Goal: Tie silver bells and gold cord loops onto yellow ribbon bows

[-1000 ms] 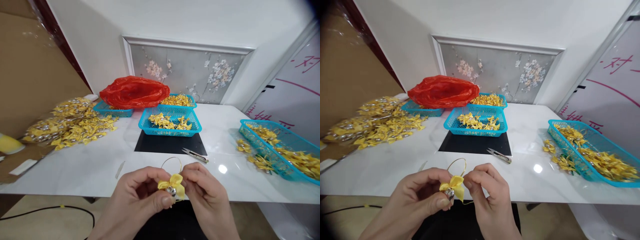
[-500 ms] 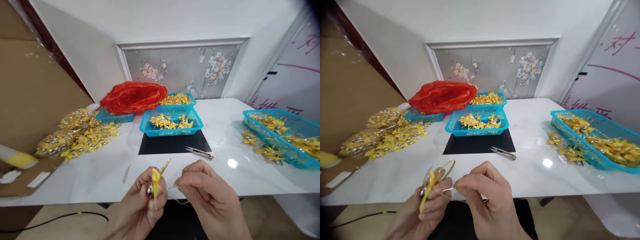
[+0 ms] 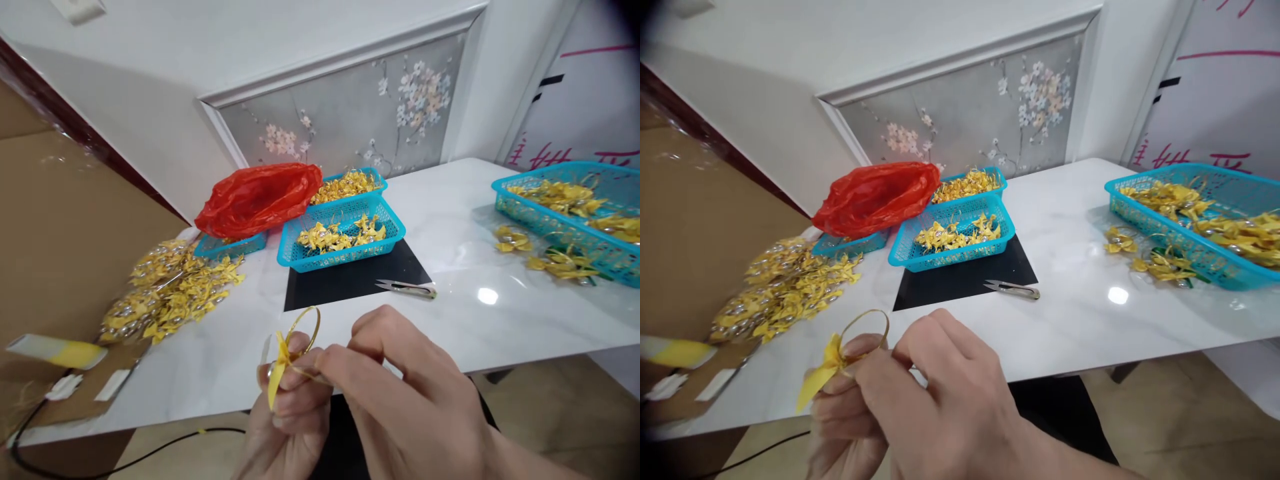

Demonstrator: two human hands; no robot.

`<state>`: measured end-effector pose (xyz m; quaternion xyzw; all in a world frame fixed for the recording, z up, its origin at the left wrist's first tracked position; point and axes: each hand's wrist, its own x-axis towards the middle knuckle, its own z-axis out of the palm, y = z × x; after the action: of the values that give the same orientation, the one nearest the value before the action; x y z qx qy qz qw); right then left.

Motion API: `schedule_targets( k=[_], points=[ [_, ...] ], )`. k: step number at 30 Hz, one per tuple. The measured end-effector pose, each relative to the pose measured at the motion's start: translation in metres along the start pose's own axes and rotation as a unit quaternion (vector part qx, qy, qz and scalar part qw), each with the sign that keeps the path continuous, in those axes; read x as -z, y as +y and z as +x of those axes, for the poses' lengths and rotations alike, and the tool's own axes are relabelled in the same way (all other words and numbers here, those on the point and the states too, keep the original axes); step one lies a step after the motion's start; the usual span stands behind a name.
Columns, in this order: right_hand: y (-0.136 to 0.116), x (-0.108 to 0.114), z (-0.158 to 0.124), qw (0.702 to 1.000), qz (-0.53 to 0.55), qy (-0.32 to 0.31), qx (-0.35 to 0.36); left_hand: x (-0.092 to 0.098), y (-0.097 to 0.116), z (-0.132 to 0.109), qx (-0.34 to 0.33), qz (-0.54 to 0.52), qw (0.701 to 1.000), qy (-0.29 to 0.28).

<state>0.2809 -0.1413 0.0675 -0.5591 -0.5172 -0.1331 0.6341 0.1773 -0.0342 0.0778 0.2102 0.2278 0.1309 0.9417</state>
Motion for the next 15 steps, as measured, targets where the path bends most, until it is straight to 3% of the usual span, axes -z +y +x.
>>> schedule_targets(
  k=[6,11,15],
  points=[
    [-0.006,0.002,0.011,0.998,-0.053,0.003,0.039,-0.007,-0.006,0.001,-0.06,0.033,0.997,0.017],
    [-0.006,0.013,0.017,0.99,-0.108,-0.02,0.085,-0.003,-0.006,-0.002,-0.097,0.1,0.99,-0.02],
    [0.003,0.023,0.007,0.996,-0.053,-0.064,0.038,-0.003,-0.005,-0.006,-0.152,0.209,0.966,-0.021]
  ],
)
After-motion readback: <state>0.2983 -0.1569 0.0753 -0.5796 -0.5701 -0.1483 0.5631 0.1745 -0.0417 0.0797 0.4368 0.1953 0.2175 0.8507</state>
